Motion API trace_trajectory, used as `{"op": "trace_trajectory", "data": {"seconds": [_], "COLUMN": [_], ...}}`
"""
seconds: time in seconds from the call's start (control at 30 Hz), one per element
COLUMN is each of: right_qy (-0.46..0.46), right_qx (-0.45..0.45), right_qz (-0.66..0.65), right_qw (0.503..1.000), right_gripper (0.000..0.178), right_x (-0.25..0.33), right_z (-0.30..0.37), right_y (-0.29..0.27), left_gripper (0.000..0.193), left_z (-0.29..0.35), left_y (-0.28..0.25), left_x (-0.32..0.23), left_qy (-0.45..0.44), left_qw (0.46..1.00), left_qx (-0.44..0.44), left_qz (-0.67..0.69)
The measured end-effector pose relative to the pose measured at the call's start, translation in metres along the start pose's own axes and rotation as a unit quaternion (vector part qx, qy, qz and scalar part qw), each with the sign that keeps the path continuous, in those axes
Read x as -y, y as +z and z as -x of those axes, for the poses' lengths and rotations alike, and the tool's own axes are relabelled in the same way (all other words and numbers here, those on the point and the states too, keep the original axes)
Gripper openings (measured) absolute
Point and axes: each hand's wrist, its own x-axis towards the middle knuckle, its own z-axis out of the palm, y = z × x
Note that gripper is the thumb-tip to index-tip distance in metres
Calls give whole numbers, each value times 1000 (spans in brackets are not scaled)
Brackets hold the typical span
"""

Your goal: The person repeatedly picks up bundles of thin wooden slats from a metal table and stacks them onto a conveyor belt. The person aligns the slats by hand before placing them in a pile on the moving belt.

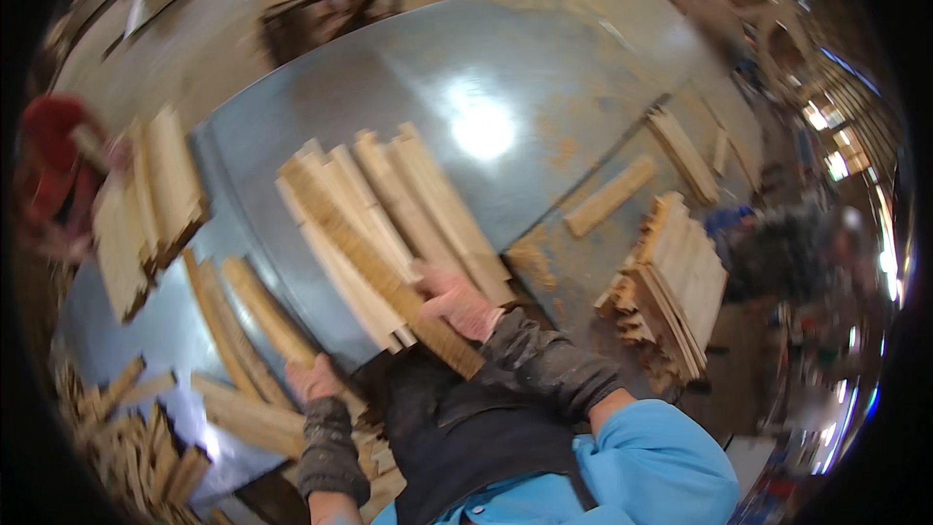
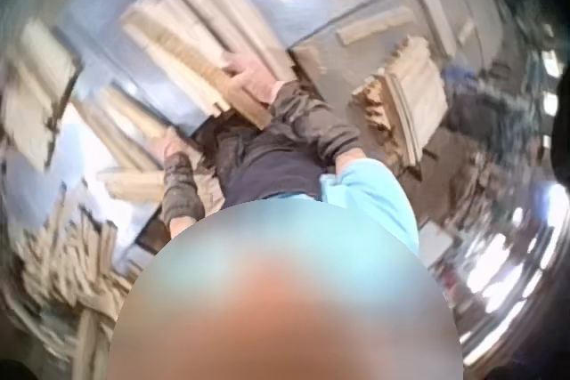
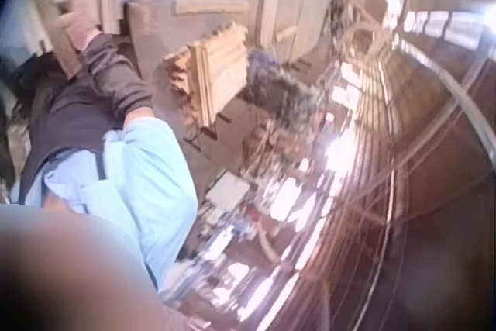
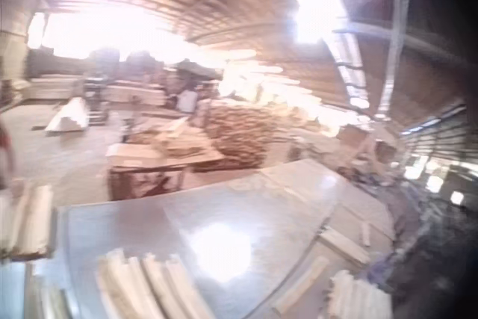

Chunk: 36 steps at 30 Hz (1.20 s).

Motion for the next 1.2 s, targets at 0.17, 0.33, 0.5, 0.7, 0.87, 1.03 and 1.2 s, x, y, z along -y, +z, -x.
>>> {"op": "trace_trajectory", "data": {"seconds": [0.17,0.33,0.5,0.7,0.87,1.03,1.2], "right_qy": [-50,-106,-119,-90,-53,25,-122], "right_qx": [-37,-250,-418,-523,-532,-499,-420], "right_qz": [309,446,561,629,628,634,615], "right_qw": [949,853,704,568,566,591,656], "right_gripper": [74,49,48,50,63,86,83], "right_x": [38,23,-48,-121,-146,-137,-107], "right_z": [75,204,387,526,538,532,487], "right_y": [-50,-166,-307,-413,-432,-414,-414], "left_gripper": [63,67,58,57,30,56,55], "left_z": [-8,-12,70,204,295,336,382], "left_y": [1,22,39,44,27,35,29], "left_x": [1,41,63,37,-15,19,60], "left_qy": [-101,-146,-89,-36,-55,11,-101], "left_qw": [975,965,919,888,918,910,895], "left_qx": [106,51,64,153,48,-111,-216], "left_qz": [168,211,379,432,390,400,376]}}
